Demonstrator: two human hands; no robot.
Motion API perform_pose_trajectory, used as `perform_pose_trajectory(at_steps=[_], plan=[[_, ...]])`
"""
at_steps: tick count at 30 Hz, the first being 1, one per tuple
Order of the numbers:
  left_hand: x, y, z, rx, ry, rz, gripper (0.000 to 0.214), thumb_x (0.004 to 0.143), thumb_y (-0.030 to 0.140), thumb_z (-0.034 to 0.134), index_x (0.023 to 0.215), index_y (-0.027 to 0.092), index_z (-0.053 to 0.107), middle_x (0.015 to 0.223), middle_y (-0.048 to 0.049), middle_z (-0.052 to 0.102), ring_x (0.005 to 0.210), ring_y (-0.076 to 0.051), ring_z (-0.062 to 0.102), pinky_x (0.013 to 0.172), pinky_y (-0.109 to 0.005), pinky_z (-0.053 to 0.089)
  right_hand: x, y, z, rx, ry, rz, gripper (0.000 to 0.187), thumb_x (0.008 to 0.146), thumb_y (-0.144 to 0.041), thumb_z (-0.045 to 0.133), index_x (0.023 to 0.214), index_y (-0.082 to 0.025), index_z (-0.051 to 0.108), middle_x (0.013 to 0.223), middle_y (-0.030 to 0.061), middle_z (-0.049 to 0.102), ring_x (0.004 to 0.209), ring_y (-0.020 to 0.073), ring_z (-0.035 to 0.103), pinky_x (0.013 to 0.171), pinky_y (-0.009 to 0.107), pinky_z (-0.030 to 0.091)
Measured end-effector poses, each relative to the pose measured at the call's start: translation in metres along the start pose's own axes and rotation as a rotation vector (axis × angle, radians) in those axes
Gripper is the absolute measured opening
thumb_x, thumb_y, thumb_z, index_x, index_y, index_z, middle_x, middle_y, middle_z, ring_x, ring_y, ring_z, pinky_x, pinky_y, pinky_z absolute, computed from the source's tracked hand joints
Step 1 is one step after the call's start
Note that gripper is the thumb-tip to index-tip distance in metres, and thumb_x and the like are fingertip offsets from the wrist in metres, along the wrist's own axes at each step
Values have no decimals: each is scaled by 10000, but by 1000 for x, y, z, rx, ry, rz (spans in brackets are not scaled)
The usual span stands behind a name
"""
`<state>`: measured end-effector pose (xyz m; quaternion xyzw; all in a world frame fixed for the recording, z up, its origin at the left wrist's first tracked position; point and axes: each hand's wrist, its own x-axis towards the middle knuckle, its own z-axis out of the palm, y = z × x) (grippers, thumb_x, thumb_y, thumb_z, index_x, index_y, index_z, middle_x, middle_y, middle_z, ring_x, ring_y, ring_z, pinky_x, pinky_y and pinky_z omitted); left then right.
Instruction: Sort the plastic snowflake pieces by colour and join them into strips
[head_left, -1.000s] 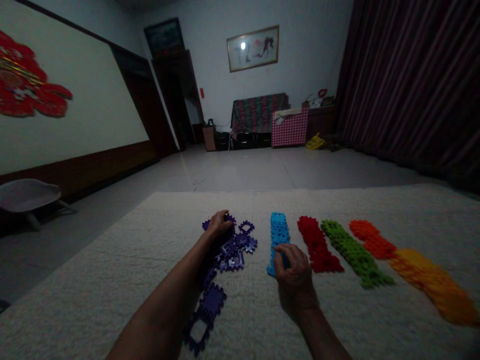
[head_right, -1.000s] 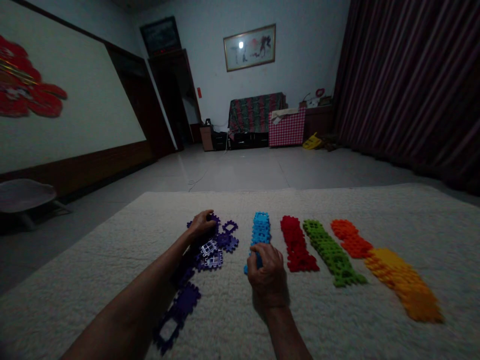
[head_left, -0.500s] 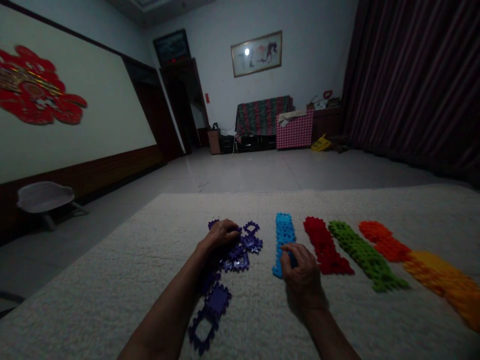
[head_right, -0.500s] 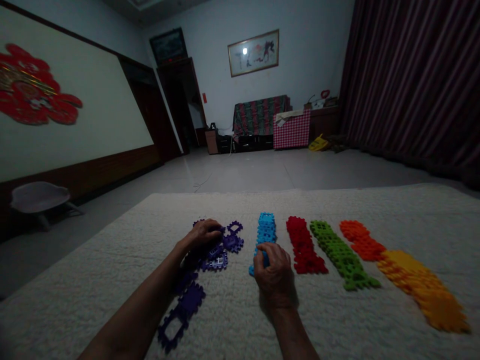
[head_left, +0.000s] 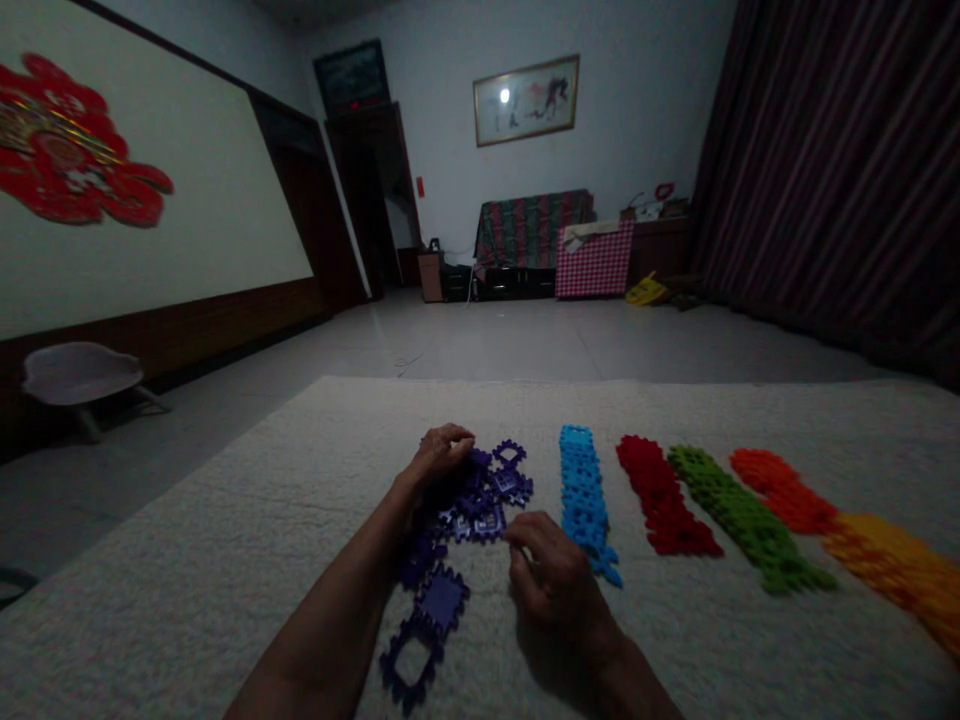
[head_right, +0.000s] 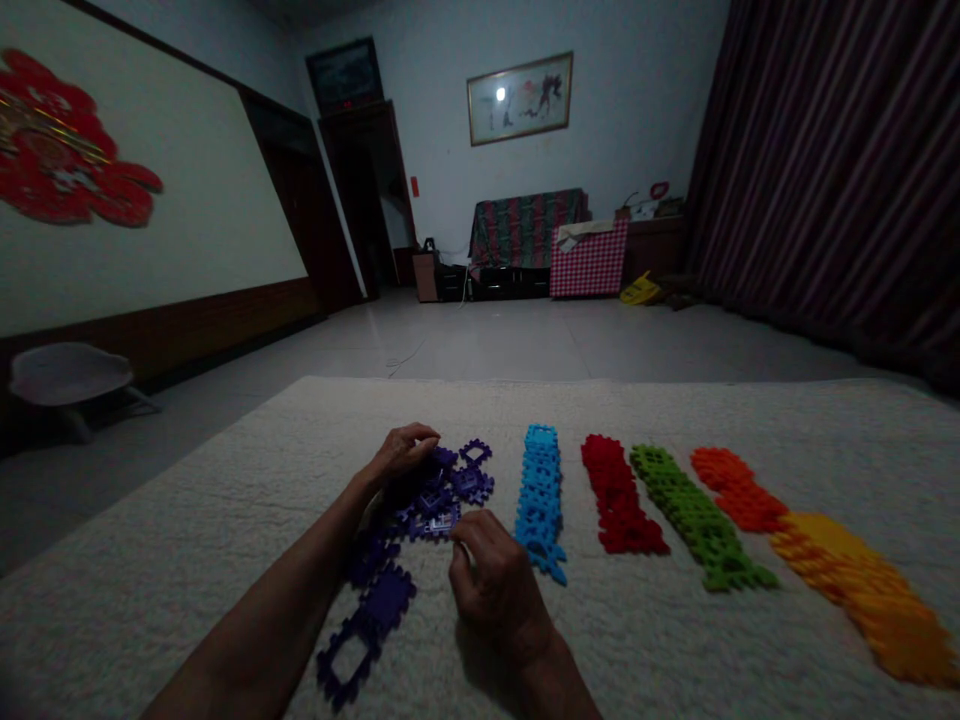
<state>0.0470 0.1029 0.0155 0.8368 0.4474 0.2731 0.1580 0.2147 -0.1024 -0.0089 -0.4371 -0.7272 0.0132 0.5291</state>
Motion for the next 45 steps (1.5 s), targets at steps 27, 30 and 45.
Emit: perform_pose_trajectory(at_steps=[27, 30, 45], plan=[[10, 11, 8, 112, -113, 120, 311, 916, 282, 501, 1128, 212, 718, 1176, -56, 716, 1084, -186, 641, 984, -276, 464, -15, -24, 2, 178, -474, 69, 243, 800, 16, 469, 837, -208, 557, 973, 34, 617, 958, 185, 551, 873, 345, 465], [23, 36, 14, 208, -205, 160, 323, 885, 324, 565, 1144, 197, 710, 1185, -84, 710, 1097, -207, 637, 979, -292, 461, -15, -23, 4, 178, -468, 83, 225, 777, 14, 492, 809, -203, 541, 958, 32, 616, 948, 181, 543, 867, 337, 455], [31, 54, 41, 253, -177, 93, 310, 900, 224, 475, 1055, 164, 737, 932, -105, 762, 877, -193, 695, 804, -263, 483, -16, -22, 6, 158, -484, 101, 220, 727, 13, 503, 787, -199, 516, 929, 28, 602, 918, 174, 521, 846, 324, 417]])
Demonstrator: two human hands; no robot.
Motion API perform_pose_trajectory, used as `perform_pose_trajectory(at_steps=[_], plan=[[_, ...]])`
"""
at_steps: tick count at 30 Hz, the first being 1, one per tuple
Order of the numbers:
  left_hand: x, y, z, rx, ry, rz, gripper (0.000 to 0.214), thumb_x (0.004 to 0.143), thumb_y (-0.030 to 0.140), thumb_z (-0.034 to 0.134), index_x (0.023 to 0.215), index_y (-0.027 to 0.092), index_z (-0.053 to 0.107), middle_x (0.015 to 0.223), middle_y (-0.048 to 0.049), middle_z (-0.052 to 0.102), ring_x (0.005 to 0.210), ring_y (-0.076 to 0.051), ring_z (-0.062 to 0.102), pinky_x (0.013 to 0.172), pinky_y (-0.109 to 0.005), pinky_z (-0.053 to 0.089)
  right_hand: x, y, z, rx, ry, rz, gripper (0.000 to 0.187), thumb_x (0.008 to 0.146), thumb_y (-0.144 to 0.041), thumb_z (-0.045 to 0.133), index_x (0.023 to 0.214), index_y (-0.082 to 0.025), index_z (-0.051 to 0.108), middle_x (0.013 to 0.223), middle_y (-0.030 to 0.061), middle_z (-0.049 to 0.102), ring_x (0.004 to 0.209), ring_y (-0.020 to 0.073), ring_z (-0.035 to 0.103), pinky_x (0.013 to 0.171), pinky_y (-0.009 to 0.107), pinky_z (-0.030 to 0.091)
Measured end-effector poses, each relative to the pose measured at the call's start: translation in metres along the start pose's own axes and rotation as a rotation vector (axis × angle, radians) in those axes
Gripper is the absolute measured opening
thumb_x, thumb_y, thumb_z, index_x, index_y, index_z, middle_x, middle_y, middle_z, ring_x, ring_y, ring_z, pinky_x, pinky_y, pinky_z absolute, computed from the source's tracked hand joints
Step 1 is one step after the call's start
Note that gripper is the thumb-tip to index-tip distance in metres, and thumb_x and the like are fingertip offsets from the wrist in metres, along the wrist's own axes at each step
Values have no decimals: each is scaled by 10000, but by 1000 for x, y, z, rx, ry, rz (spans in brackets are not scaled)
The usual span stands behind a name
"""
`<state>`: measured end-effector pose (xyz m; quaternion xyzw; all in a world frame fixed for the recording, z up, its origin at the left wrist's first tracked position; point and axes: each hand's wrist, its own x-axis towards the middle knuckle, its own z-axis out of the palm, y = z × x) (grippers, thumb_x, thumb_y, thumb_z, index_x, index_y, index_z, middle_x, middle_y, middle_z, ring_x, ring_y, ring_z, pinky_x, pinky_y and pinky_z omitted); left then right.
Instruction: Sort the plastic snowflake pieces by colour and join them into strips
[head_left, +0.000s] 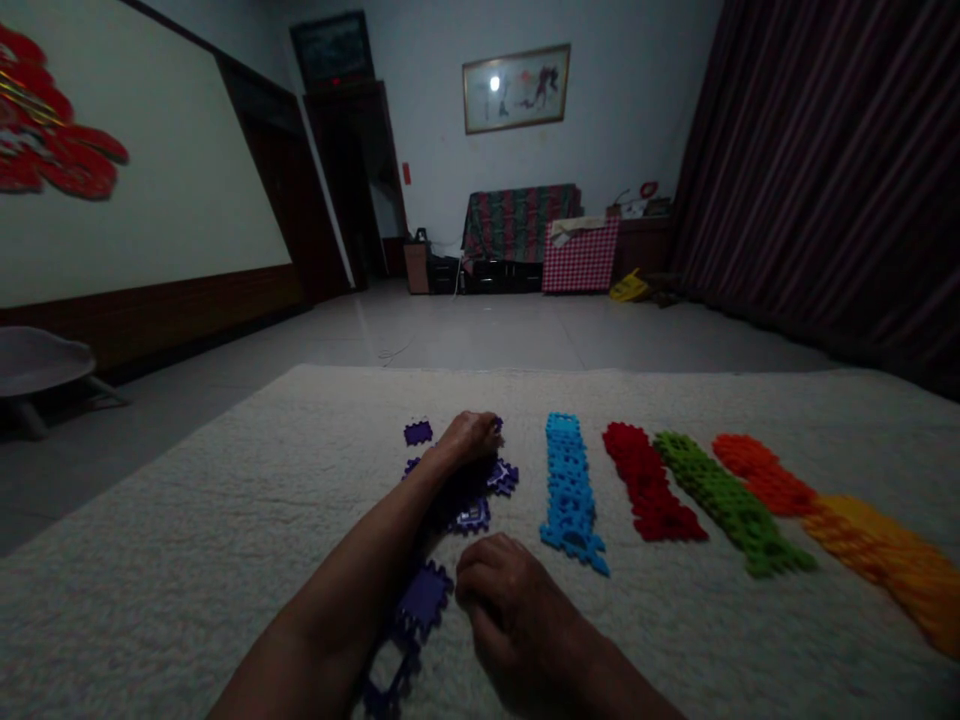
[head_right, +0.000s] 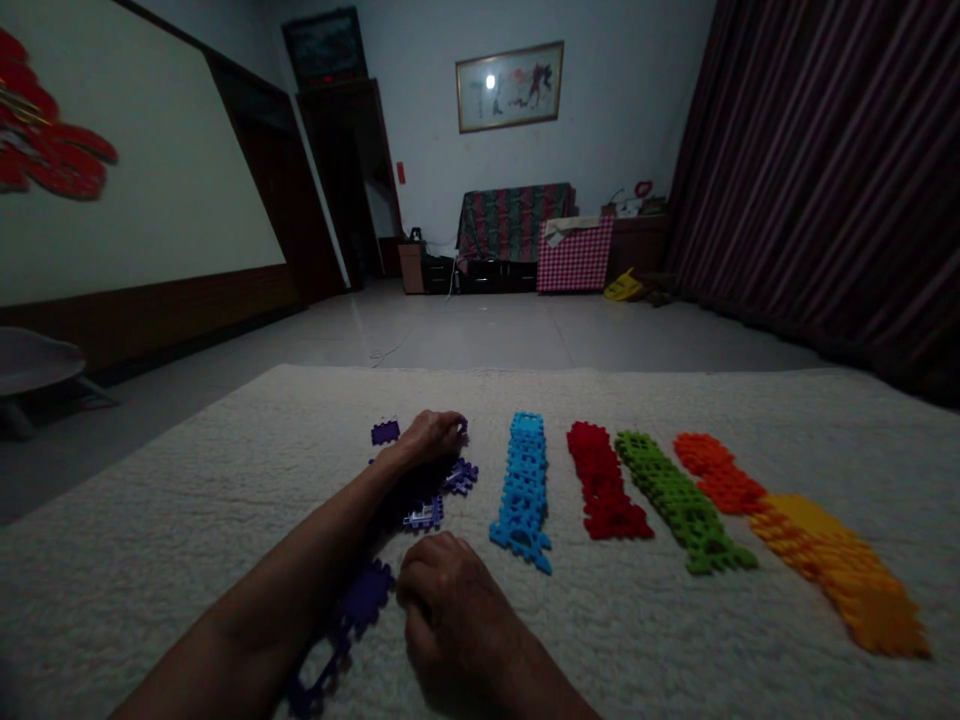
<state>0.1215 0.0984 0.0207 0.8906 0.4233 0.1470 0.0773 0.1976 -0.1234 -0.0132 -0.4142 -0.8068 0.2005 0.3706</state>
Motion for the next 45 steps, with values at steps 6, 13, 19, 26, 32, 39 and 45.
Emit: perform_pose_trajectory(at_steps=[6, 13, 19, 26, 32, 39, 45], plan=[[15, -15, 18, -439, 129, -218, 396, 898, 180, 476, 1255, 141, 643, 894, -57, 771, 832, -143, 710, 774, -229, 525, 3, 2, -1, 2, 1, -3, 209, 738, 8, 494, 775, -195, 521, 891, 30, 604, 890, 172, 516, 831, 321, 413], [18, -11, 26, -122, 223, -38, 298, 816, 146, 562, 1062, 151, 729, 1141, -106, 717, 1063, -206, 663, 980, -306, 497, 2, 2, 0, -15, 9, 13, 206, 742, 3, 503, 783, -198, 524, 902, 22, 602, 898, 168, 516, 830, 315, 408], [14, -14, 18, -23, -14, 222, 427, 711, 70, 550, 1094, 183, 703, 1211, -70, 683, 1139, -196, 620, 1031, -287, 461, 2, 2, -2, -21, -10, 7, 200, 736, -3, 506, 780, -196, 534, 902, 28, 610, 902, 173, 521, 827, 317, 409], [16, -18, 23, 25, -22, 267, 286, 723, 62, 516, 860, 184, 735, 1052, -52, 712, 1013, -170, 650, 931, -232, 488, 6, 6, -2, 7, -7, 0, 199, 710, -4, 504, 759, -194, 538, 883, 24, 618, 871, 160, 526, 817, 298, 417], [20, -16, 33, -32, 119, 258, 245, 785, 112, 547, 875, 185, 764, 968, -60, 722, 924, -155, 658, 877, -223, 502, 5, 9, 2, 2, 14, -30, 193, 694, -9, 508, 735, -194, 541, 853, 23, 612, 854, 161, 524, 798, 293, 421], [25, -2, 39, -57, 114, 140, 256, 835, 235, 597, 1023, 227, 772, 1095, -64, 702, 952, -160, 661, 908, -240, 500, 5, 7, 3, -14, 38, 4, 194, 690, -10, 507, 742, -197, 521, 819, 21, 589, 848, 164, 518, 792, 298, 410], [23, -2, 38, -68, 97, 193, 258, 844, 182, 548, 944, 231, 781, 1058, -54, 715, 952, -160, 664, 912, -236, 495, 5, 4, 2, -6, 29, 25, 204, 692, -13, 503, 772, -199, 532, 849, 24, 590, 874, 169, 514, 815, 306, 410]])
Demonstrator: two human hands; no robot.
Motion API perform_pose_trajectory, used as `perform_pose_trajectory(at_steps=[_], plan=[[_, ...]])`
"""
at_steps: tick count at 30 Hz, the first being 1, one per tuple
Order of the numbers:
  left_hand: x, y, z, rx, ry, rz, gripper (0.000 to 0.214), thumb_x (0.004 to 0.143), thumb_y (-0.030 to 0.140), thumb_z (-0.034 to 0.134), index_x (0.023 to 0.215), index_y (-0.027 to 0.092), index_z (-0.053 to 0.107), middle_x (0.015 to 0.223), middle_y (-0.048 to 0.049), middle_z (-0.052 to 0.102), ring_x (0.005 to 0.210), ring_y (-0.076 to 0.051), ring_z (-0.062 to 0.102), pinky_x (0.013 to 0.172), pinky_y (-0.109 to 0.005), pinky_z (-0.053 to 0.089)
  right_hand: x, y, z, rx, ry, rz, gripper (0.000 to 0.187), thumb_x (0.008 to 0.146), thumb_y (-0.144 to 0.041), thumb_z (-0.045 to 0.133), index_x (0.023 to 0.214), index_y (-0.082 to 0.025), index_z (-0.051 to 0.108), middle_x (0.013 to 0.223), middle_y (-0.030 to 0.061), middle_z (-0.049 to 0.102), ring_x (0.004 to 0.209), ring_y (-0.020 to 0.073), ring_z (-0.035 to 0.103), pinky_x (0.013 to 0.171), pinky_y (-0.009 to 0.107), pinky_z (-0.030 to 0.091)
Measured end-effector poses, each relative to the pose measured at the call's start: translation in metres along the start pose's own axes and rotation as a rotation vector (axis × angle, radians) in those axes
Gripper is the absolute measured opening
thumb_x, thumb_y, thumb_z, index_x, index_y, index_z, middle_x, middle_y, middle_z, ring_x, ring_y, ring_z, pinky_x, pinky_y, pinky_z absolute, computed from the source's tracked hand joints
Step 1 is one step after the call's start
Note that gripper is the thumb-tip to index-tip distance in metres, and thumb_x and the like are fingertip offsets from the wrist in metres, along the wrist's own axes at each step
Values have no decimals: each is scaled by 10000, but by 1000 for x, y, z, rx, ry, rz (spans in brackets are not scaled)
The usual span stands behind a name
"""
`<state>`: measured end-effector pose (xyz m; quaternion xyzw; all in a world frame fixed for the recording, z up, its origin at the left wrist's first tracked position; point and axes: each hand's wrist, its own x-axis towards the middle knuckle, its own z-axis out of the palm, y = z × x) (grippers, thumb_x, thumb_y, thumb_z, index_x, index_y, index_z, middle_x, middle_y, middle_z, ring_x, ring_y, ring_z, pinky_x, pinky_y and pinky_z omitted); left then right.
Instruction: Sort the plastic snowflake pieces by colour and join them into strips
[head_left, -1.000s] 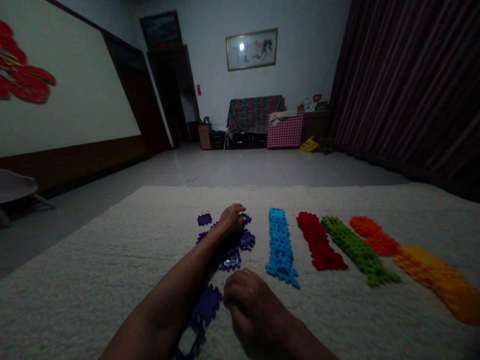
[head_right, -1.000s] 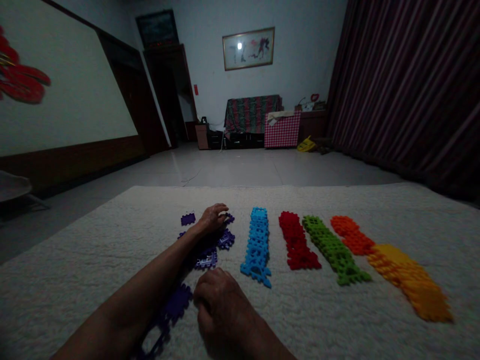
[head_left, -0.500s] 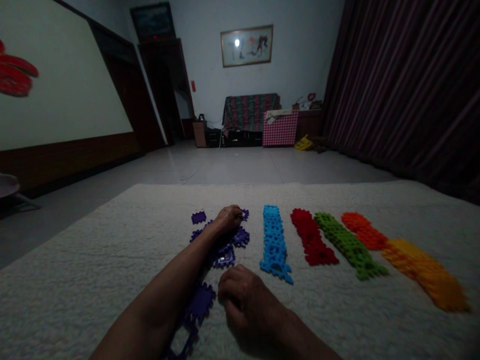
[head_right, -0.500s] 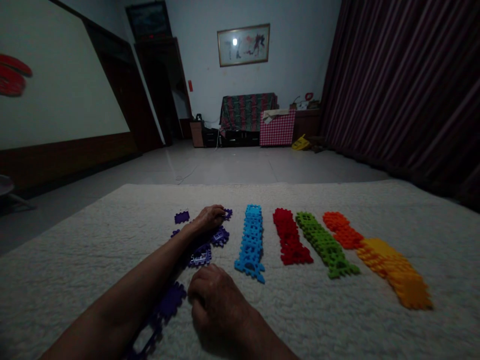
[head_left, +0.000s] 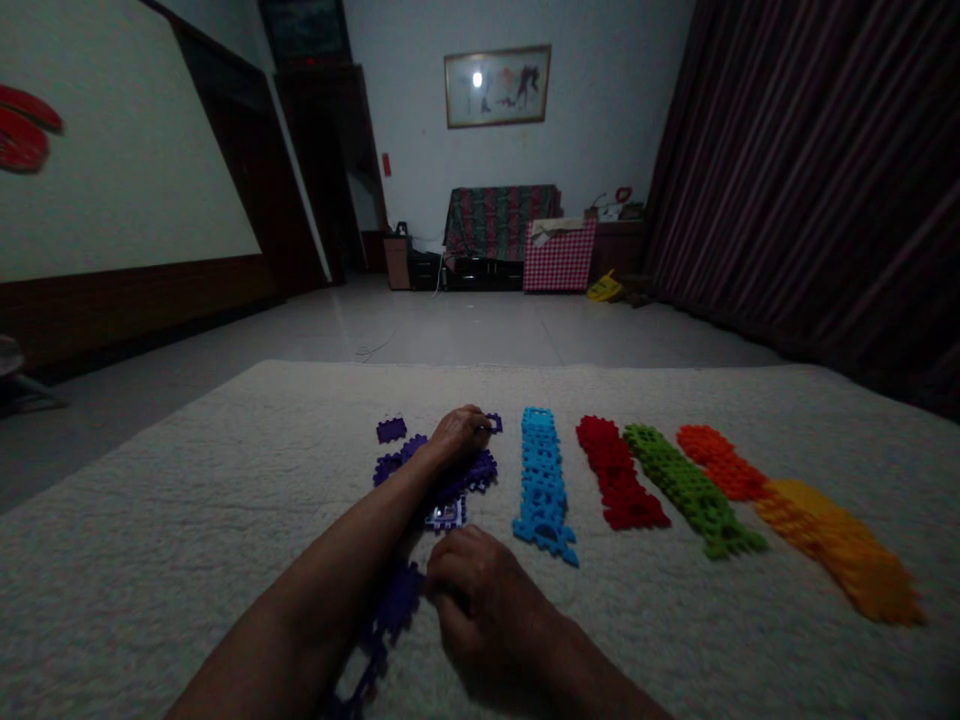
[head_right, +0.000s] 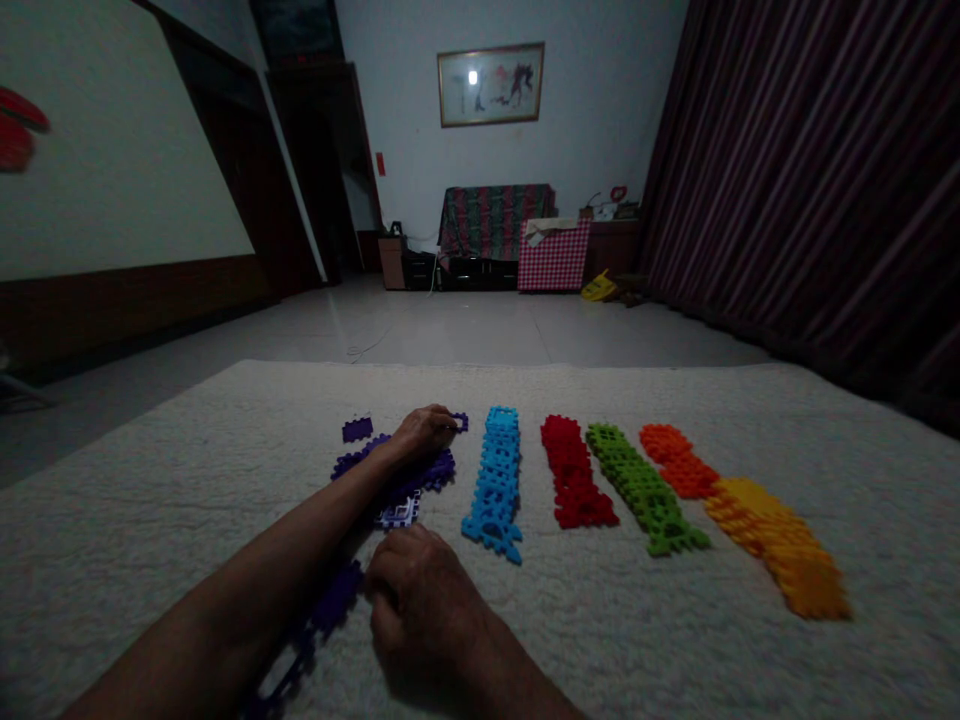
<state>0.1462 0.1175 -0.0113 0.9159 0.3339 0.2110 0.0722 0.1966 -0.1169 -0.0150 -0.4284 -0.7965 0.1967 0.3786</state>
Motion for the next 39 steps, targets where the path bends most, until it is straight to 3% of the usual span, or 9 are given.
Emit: perform_pose_trajectory(at_steps=[8, 14, 17, 20, 24, 28, 33, 39], plan=[[-1, 4, -4, -44, 17, -8, 262, 837, 155, 555, 992, 204, 761, 1071, -59, 739, 991, -167, 672, 945, -262, 499, 0, 1, -1, -11, -4, -22, 191, 701, -14, 490, 738, -198, 525, 824, 27, 576, 844, 171, 505, 777, 308, 410], [2, 6, -30, -352, 235, -187, 327, 878, 155, 492, 1116, 153, 717, 1096, -82, 748, 971, -158, 694, 896, -259, 523, 1, 2, 0, -14, -12, -34, 195, 712, -11, 484, 740, -199, 526, 824, 27, 578, 836, 170, 506, 755, 303, 408], [-3, 8, -48, -373, 92, -181, 307, 892, 228, 501, 1089, 161, 727, 1020, -66, 763, 900, -159, 700, 813, -239, 525, 1, 1, 0, -17, 1, -24, 203, 714, -4, 482, 739, -199, 530, 833, 29, 579, 841, 170, 502, 762, 305, 407], [-13, 16, -60, -220, -122, -74, 278, 846, 328, 602, 1047, 200, 745, 1054, -62, 752, 962, -192, 681, 868, -258, 495, 1, 1, 0, -20, -2, -24, 203, 706, -1, 482, 732, -198, 527, 822, 26, 575, 832, 168, 495, 770, 311, 404], [-32, 27, -63, -21, -258, -37, 391, 750, 404, 726, 1095, 219, 724, 1126, -96, 714, 1011, -226, 653, 885, -265, 476, 1, 1, -1, -27, -4, -25, 185, 724, -18, 487, 748, -197, 531, 837, 25, 576, 849, 172, 493, 786, 324, 401], [-49, 24, -70, 45, -285, -35, 275, 761, 375, 713, 974, 204, 747, 1082, -118, 709, 948, -227, 650, 833, -261, 482, 1, 0, -2, -29, 0, -23, 178, 720, -18, 493, 728, -194, 521, 817, 28, 566, 834, 173, 489, 764, 322, 400], [-58, 0, -87, -47, -269, -79, 202, 718, 256, 713, 915, 235, 755, 959, -52, 743, 883, -186, 657, 822, -238, 482, 1, -3, -2, -12, 18, -21, 207, 708, 2, 474, 732, -197, 530, 826, 29, 575, 848, 173, 495, 762, 318, 405], [-57, -32, -94, -258, -246, -250, 351, 700, 81, 560, 970, 195, 753, 944, -29, 770, 838, -149, 675, 792, -244, 507, 1, -2, -1, -1, 8, -15, 217, 733, 16, 475, 730, -196, 524, 817, 24, 572, 830, 170, 498, 747, 316, 396]])
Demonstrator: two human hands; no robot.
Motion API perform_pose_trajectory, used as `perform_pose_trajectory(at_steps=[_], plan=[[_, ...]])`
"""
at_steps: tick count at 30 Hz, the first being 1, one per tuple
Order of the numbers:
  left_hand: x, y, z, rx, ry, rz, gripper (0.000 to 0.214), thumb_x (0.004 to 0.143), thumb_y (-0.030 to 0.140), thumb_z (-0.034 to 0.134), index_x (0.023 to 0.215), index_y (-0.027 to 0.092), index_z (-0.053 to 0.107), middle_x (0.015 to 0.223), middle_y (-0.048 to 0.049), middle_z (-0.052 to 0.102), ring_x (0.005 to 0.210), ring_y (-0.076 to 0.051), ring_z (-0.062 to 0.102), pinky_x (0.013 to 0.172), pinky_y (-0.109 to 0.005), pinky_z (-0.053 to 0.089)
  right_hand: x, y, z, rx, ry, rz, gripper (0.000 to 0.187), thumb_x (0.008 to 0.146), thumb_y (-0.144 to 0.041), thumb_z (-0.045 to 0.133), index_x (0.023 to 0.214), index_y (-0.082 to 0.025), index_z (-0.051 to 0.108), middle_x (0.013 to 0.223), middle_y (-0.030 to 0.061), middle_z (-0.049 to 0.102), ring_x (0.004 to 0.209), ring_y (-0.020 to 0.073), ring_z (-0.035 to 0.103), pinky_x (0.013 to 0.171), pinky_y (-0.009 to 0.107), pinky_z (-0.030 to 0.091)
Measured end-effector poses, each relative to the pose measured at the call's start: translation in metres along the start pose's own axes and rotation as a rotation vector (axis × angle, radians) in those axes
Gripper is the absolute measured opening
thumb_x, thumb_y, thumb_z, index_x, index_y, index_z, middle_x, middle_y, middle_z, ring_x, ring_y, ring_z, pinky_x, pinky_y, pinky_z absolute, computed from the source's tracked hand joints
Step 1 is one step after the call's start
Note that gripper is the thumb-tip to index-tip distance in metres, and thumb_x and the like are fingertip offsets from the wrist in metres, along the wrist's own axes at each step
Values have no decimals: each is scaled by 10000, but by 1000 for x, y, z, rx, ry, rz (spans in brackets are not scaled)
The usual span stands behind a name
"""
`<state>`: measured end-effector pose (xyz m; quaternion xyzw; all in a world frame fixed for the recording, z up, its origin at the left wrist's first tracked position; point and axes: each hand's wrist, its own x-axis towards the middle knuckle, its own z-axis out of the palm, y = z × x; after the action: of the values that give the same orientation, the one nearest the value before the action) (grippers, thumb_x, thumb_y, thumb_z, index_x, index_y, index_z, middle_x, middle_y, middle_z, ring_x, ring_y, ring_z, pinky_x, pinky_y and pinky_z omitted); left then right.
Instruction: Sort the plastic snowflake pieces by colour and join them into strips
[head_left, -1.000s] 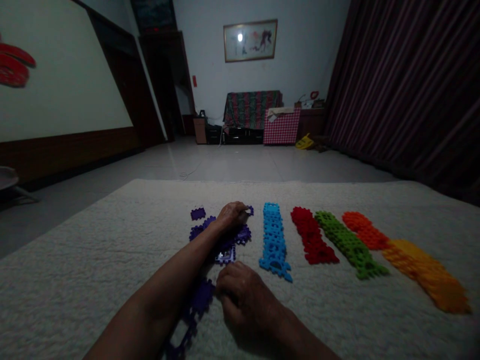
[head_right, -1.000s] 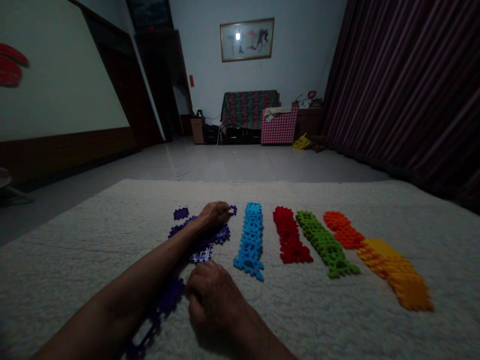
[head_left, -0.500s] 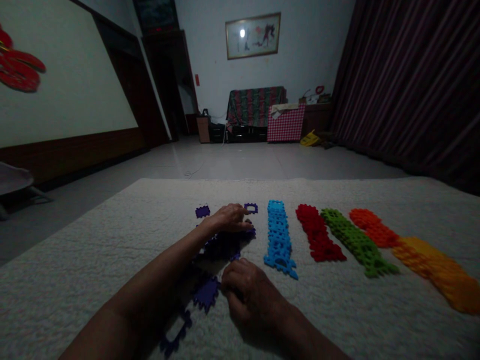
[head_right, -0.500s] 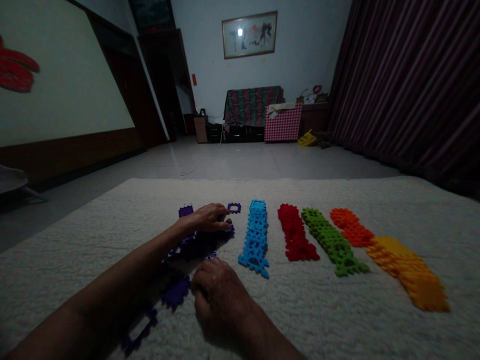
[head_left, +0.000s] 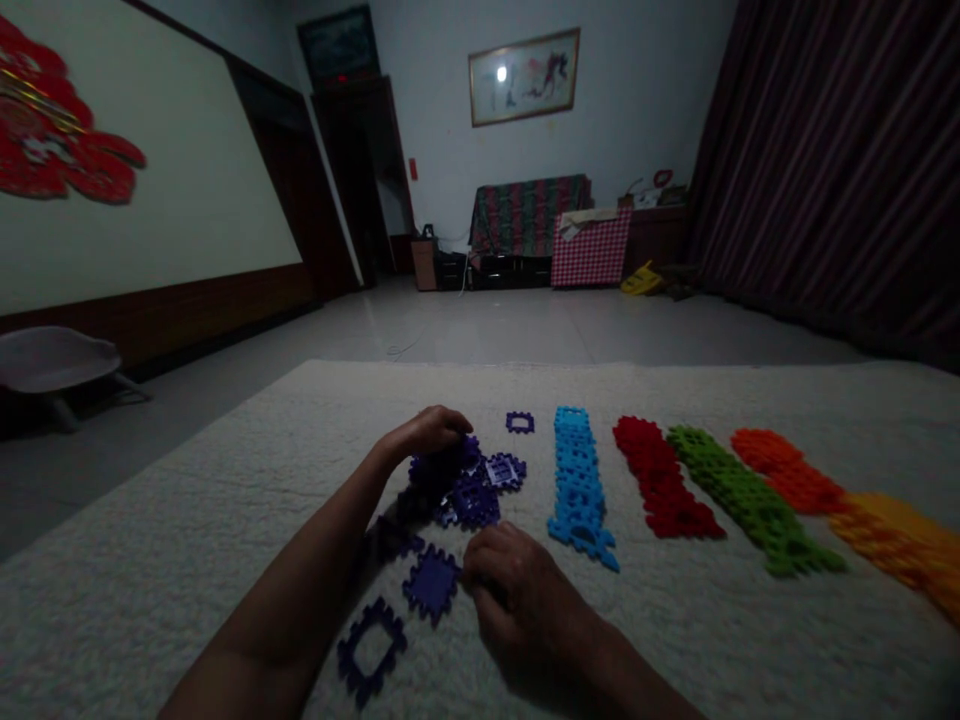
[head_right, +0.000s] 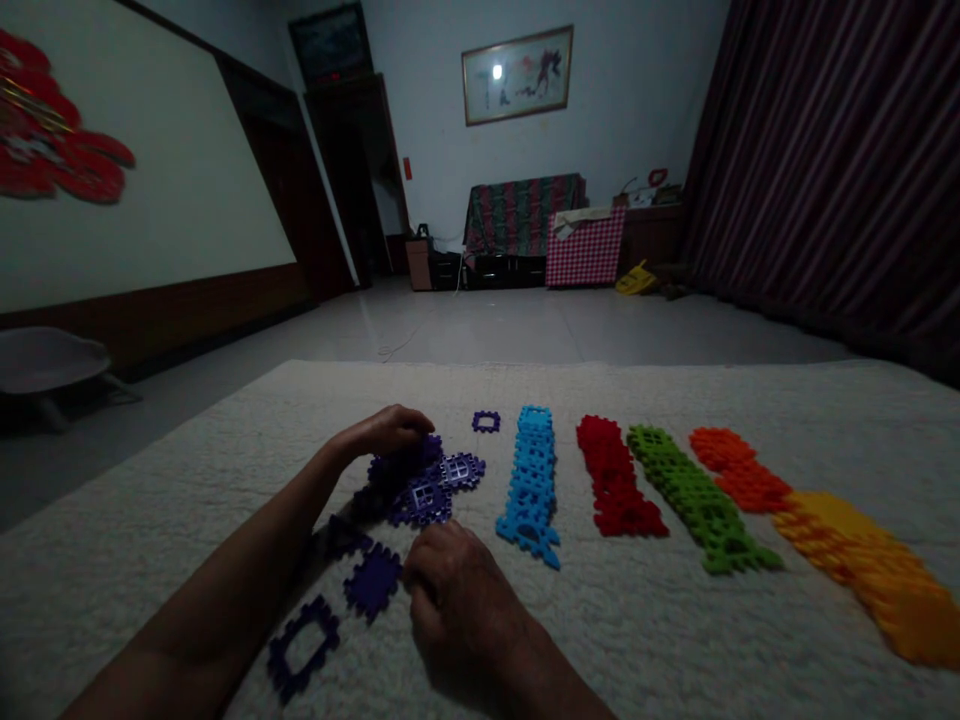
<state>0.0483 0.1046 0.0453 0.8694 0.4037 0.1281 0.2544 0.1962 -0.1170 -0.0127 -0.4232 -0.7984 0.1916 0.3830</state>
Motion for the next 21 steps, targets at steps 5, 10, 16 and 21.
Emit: perform_pose_trajectory(at_steps=[5, 10, 16, 21], plan=[[3, -5, 1, -317, -15, -74, 398, 669, 76, 567, 1021, 152, 735, 883, -39, 763, 695, -115, 654, 649, -219, 504, -1, 1, 1, -1, -3, 6, 204, 752, 5, 484, 743, -197, 511, 833, 24, 569, 853, 173, 505, 752, 315, 389], [8, 4, 8, -470, 114, -102, 412, 684, 66, 575, 1065, 123, 720, 904, -72, 754, 641, -106, 659, 620, -221, 507, -1, 2, 1, 5, -16, 11, 224, 719, 24, 476, 737, -198, 500, 831, 20, 568, 849, 170, 505, 756, 313, 386], [15, 8, 23, -139, 202, 18, 350, 731, 81, 578, 1022, 168, 752, 963, -53, 769, 893, -160, 697, 869, -289, 533, 1, 0, 0, 11, -21, 22, 224, 723, 27, 479, 739, -196, 504, 834, 17, 572, 859, 168, 504, 767, 313, 388], [7, 6, 9, 131, 118, 65, 409, 788, 203, 616, 1189, 191, 696, 1102, -72, 740, 997, -194, 679, 913, -313, 515, -1, 2, 1, 10, -20, 12, 224, 725, 28, 483, 754, -192, 517, 849, 23, 575, 867, 169, 506, 778, 317, 393]])
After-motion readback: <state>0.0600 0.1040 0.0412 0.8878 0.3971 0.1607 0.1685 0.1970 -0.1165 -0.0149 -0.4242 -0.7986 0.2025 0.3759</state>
